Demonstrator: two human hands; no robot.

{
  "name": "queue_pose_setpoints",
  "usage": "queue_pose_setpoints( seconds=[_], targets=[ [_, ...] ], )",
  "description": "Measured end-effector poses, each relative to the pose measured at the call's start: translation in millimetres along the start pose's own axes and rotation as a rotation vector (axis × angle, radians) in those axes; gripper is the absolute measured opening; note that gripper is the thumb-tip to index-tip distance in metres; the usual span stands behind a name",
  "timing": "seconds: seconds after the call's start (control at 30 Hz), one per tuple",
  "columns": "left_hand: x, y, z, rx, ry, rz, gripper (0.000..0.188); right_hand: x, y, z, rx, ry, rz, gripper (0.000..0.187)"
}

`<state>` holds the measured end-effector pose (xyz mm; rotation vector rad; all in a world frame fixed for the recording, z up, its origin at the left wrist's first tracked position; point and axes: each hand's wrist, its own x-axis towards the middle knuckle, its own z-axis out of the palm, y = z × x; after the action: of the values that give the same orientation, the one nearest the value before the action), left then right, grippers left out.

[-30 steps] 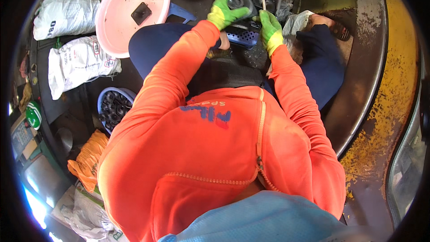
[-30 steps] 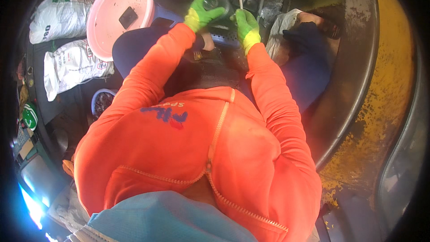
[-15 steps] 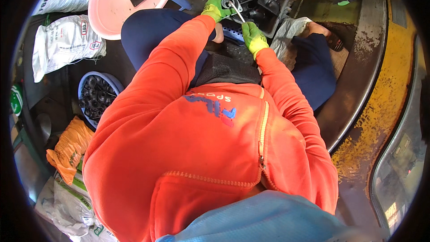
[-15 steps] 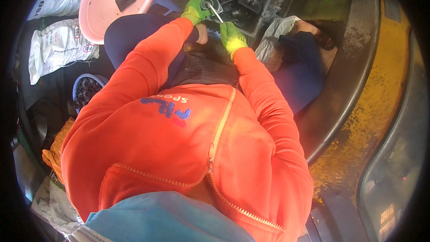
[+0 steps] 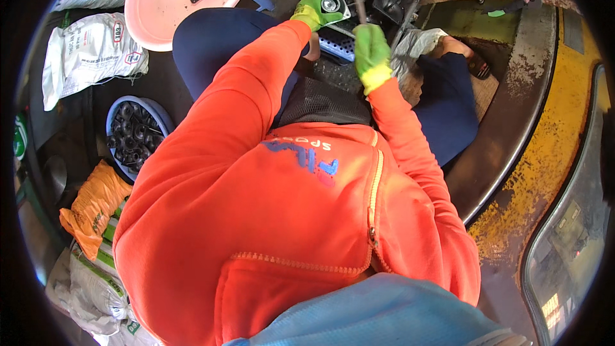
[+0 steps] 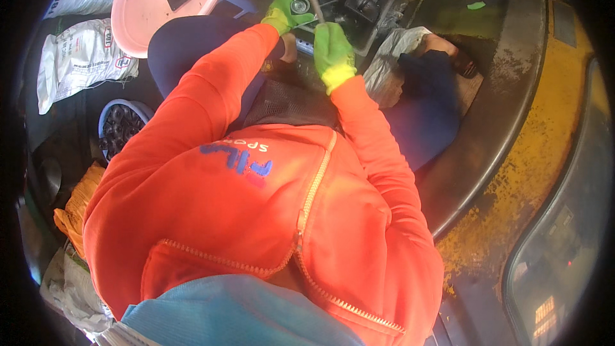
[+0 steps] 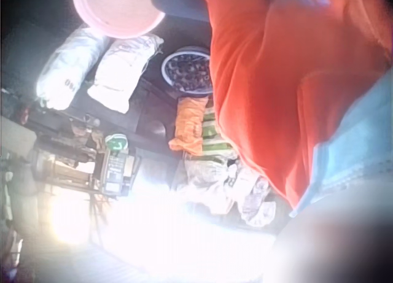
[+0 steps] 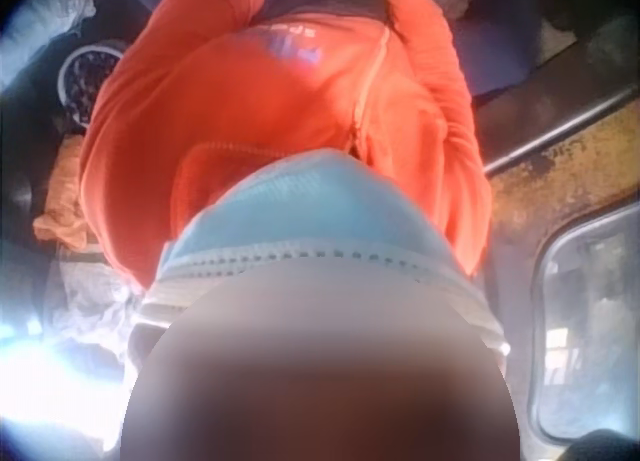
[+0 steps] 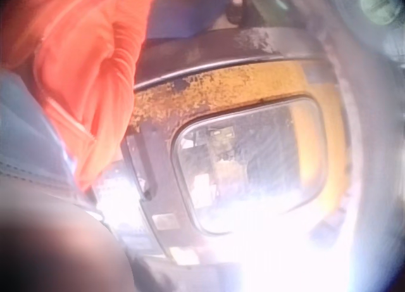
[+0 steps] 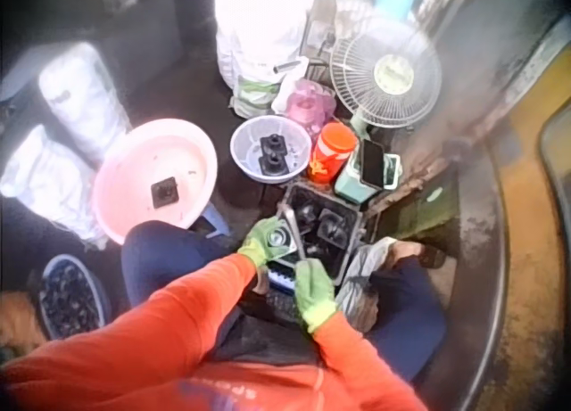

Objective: The person sits on the floor and uses a metal hook tool to scrape and clean the inside of small black plastic mold parts. They repeatedly pick up each part, scrape its interior, and place it into a pink basin.

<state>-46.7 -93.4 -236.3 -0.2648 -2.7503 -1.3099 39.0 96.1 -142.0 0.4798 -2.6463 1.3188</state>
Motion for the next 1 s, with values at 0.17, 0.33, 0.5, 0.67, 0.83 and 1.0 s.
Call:
queue_pose_setpoints(
  seconds=[0.17,0.33,0.5,0.67,0.83,1.0],
  targets=[
    [3,-4,5,0.052,-0.121,-0.04,0.056,-1,1,4,0.086,-0.143,0.366,0.021],
    [-1,-11,14,-0.076,-0.019,-0.005,0.062,-1,3,5,0.03,-0.112,0.218,0.026],
    [-3,-21,21,0.014,0.014,0.052,0.075,-7,-1,-4,-0.068,-0.161,0.336,0.028],
    [-4,-18,22,-0.016,-0.01,-0.042,0.073,-7,6,1,-0.077,-0.119,0.268,0.026],
    [-6,-7,13,0.118,0.008,0.077,0.066,-7,16,-1,-0.28,-0.36,0.407,0.034],
    [-3,3,2,-0.086,-0.036,0.03,0.061,-8,11,-6,-0.079,-0.173,0.273,0.036]
  ],
)
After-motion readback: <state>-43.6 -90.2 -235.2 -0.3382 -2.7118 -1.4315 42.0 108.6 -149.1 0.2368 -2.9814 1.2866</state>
